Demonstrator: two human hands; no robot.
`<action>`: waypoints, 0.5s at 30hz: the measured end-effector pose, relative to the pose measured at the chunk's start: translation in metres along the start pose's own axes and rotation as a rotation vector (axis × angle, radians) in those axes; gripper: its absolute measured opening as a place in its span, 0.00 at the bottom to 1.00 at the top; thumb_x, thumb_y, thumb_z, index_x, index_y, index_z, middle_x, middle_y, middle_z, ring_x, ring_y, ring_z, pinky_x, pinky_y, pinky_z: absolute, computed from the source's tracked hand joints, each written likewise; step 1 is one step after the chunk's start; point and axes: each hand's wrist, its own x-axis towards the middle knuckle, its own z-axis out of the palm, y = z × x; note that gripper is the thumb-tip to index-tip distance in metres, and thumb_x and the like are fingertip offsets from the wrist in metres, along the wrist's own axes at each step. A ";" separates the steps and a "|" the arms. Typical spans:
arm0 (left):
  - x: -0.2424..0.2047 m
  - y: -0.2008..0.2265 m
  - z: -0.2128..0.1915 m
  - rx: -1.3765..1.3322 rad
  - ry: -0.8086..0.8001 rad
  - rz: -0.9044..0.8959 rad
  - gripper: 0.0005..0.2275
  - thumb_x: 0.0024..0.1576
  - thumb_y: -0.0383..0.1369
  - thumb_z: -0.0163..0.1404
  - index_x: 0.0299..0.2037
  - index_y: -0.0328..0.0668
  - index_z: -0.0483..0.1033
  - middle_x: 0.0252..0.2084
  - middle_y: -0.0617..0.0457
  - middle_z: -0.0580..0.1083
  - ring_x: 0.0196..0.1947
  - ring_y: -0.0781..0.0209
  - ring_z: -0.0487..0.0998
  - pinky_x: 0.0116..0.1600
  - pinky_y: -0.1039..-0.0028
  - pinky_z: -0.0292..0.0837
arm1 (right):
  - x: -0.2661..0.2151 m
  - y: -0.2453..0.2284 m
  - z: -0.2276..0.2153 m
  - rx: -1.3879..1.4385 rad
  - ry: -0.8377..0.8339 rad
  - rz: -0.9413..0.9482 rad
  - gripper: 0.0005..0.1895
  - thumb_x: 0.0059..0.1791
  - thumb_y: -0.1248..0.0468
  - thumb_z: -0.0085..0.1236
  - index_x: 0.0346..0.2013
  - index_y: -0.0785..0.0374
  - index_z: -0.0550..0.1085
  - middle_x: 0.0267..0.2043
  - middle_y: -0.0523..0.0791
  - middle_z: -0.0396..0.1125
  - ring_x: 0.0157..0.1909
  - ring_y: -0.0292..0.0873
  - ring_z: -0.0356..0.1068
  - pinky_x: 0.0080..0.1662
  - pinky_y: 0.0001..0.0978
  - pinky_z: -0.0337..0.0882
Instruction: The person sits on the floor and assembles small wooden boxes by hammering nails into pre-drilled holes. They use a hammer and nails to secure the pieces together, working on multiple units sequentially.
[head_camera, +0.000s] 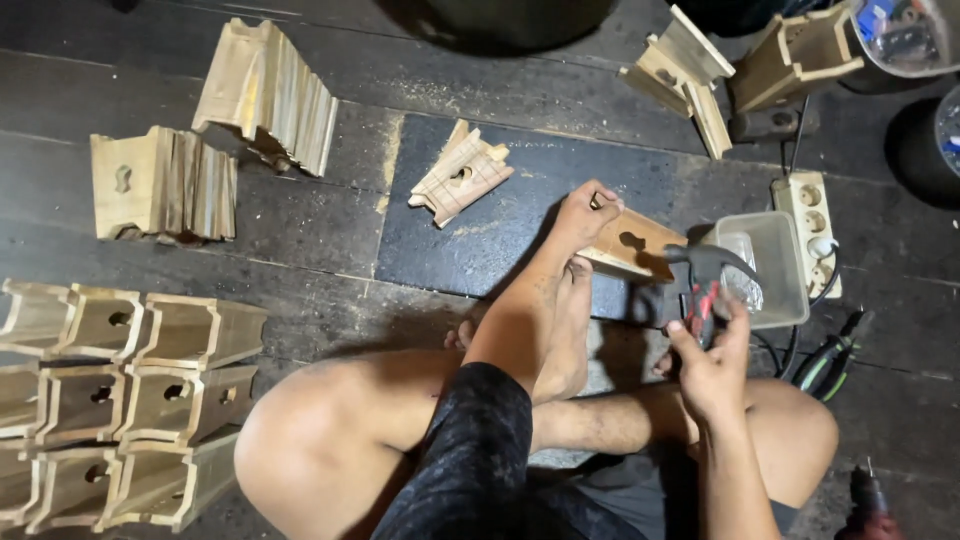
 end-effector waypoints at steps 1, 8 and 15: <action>0.011 -0.007 0.000 -0.003 0.008 0.003 0.12 0.48 0.39 0.62 0.43 0.56 0.83 0.28 0.48 0.79 0.33 0.52 0.83 0.40 0.64 0.78 | 0.004 -0.005 0.005 -0.001 -0.007 -0.005 0.36 0.55 0.75 0.52 0.75 0.61 0.49 0.34 0.57 0.62 0.15 0.50 0.65 0.19 0.44 0.73; 0.035 -0.029 0.005 0.013 -0.001 0.089 0.14 0.50 0.40 0.61 0.45 0.52 0.83 0.36 0.37 0.81 0.40 0.41 0.84 0.46 0.57 0.79 | 0.004 -0.031 0.042 -0.641 -0.069 -0.175 0.36 0.49 0.65 0.63 0.73 0.48 0.65 0.44 0.66 0.74 0.45 0.75 0.73 0.45 0.66 0.72; 0.037 -0.037 0.008 0.055 0.010 0.133 0.14 0.52 0.43 0.62 0.47 0.53 0.82 0.42 0.41 0.80 0.47 0.40 0.83 0.51 0.54 0.77 | 0.017 0.011 0.033 -0.642 -0.023 -0.242 0.40 0.49 0.63 0.60 0.76 0.55 0.60 0.67 0.64 0.64 0.57 0.79 0.67 0.57 0.71 0.68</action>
